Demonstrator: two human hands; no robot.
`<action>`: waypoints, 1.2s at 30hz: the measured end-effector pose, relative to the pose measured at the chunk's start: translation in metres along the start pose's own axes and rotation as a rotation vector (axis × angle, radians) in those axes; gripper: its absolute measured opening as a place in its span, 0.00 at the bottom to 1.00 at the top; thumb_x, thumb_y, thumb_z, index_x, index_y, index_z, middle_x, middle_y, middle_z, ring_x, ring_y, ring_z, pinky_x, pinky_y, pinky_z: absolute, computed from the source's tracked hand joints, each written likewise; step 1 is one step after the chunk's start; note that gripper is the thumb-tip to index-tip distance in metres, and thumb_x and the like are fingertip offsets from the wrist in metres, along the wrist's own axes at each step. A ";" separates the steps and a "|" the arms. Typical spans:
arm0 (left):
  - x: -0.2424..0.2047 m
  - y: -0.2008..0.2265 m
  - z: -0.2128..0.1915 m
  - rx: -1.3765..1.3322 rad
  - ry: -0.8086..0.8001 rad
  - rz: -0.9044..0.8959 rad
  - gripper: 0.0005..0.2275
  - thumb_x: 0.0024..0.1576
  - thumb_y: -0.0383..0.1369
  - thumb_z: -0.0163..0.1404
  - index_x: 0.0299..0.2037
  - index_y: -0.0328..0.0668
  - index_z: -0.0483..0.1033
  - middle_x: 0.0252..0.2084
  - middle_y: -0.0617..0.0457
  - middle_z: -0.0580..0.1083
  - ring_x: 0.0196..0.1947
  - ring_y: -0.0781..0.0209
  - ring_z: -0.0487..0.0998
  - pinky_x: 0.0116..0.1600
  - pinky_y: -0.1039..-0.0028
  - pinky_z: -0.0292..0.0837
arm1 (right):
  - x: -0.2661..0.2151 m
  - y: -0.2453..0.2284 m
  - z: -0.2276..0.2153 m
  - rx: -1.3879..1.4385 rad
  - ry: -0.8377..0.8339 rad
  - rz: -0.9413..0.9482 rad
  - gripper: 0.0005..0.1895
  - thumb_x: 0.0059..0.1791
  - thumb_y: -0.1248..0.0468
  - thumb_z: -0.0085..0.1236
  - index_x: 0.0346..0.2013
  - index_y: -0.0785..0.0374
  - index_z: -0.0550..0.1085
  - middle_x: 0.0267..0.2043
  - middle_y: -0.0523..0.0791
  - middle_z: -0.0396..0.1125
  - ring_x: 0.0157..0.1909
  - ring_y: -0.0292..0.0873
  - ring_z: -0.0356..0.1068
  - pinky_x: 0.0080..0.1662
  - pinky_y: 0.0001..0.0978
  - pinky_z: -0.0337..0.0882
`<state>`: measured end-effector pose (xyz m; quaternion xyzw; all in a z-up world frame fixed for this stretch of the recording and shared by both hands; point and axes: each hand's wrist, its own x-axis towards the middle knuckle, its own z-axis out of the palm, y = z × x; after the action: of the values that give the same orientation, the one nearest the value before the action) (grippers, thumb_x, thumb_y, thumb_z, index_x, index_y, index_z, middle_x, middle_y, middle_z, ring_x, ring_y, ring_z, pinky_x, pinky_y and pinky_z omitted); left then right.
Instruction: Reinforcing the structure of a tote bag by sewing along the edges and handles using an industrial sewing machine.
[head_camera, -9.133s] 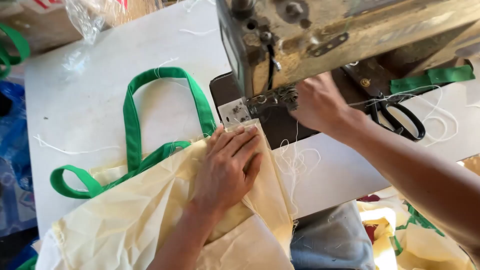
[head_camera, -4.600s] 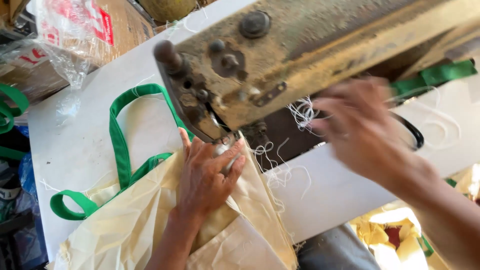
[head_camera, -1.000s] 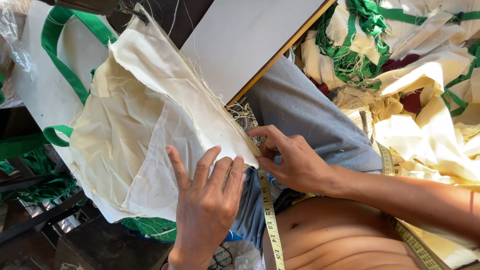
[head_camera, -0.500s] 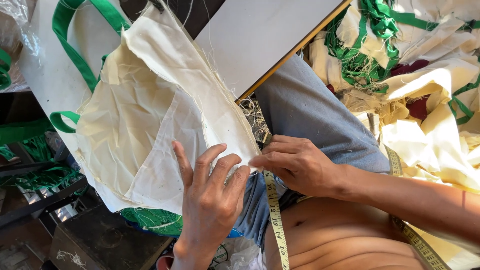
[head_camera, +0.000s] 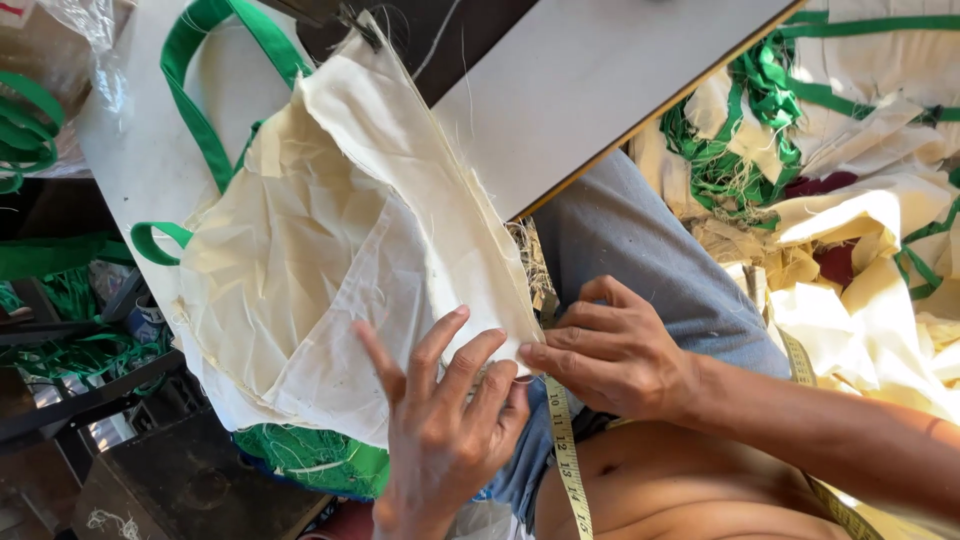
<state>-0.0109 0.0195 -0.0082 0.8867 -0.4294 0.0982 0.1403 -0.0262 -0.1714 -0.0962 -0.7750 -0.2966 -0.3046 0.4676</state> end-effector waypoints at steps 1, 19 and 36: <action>-0.005 0.001 0.004 0.122 0.013 -0.030 0.05 0.61 0.32 0.55 0.33 0.46 0.80 0.48 0.57 0.79 0.60 0.47 0.74 0.68 0.26 0.28 | 0.003 -0.001 -0.001 -0.024 -0.007 -0.005 0.08 0.55 0.66 0.50 0.45 0.66 0.75 0.34 0.46 0.73 0.28 0.45 0.67 0.38 0.38 0.62; -0.008 0.001 0.038 0.166 0.307 -0.121 0.11 0.66 0.29 0.51 0.30 0.55 0.79 0.38 0.69 0.78 0.53 0.67 0.79 0.72 0.41 0.29 | 0.047 0.036 -0.028 0.089 -0.277 -0.069 0.14 0.55 0.53 0.54 0.48 0.60 0.74 0.49 0.47 0.66 0.47 0.50 0.63 0.47 0.44 0.64; -0.015 -0.015 0.058 -0.042 0.267 -0.105 0.08 0.65 0.24 0.50 0.33 0.45 0.79 0.38 0.64 0.77 0.50 0.66 0.80 0.71 0.44 0.41 | 0.120 0.119 -0.031 -0.489 -0.679 -0.288 0.38 0.52 0.29 0.27 0.55 0.49 0.75 0.52 0.52 0.64 0.47 0.55 0.63 0.64 0.64 0.58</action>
<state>-0.0054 0.0200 -0.0696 0.8837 -0.3620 0.1989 0.2200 0.1332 -0.2245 -0.0594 -0.8697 -0.4578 -0.1559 0.0991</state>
